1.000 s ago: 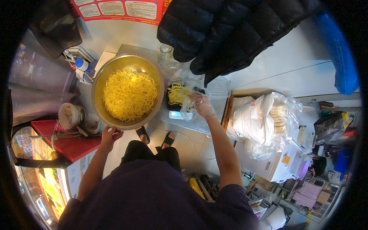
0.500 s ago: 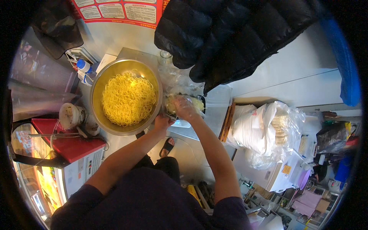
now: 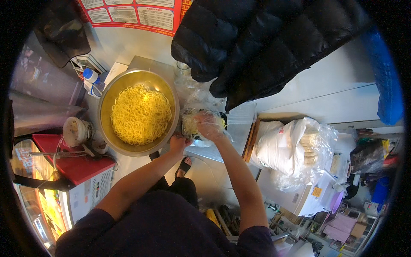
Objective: The person assembles food orders by selecting ingredients from a refrigerated display, adding noodles from a large bowl, and placing items into black trays. They handle order receipts and pack the completed trays into plastic bags.
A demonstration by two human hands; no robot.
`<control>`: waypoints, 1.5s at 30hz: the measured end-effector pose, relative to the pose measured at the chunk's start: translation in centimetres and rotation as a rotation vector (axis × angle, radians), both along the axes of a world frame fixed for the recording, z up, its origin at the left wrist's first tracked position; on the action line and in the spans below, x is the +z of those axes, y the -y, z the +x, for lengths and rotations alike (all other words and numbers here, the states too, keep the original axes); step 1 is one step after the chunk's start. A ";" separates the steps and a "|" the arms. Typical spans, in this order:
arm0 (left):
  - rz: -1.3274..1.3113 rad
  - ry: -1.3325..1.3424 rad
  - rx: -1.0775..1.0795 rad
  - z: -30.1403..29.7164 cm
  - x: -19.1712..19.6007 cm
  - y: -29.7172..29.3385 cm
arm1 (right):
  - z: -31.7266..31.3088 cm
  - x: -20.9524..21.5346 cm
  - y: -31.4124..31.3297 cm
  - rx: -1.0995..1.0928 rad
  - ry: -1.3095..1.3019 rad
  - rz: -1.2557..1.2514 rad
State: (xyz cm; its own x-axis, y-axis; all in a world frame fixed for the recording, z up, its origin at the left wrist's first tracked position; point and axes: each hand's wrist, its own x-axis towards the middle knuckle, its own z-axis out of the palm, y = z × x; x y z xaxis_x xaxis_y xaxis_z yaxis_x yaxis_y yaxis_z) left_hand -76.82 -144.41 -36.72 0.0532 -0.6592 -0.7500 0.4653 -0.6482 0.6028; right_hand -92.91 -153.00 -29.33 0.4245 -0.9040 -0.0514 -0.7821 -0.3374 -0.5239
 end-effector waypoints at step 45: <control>-0.035 -0.180 -0.317 25.7 6.3 -9.8 | 17.9 8.1 -2.5 0.069 0.227 -0.023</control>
State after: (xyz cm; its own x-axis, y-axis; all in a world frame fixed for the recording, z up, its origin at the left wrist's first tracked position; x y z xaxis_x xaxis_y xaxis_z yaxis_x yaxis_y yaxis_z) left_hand -51.15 -134.60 -30.44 -0.2881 -0.6472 -0.7058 0.3452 -0.7576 0.5539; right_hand -74.99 -150.46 -21.22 0.4835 -0.8723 0.0729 -0.6196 -0.3999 -0.6754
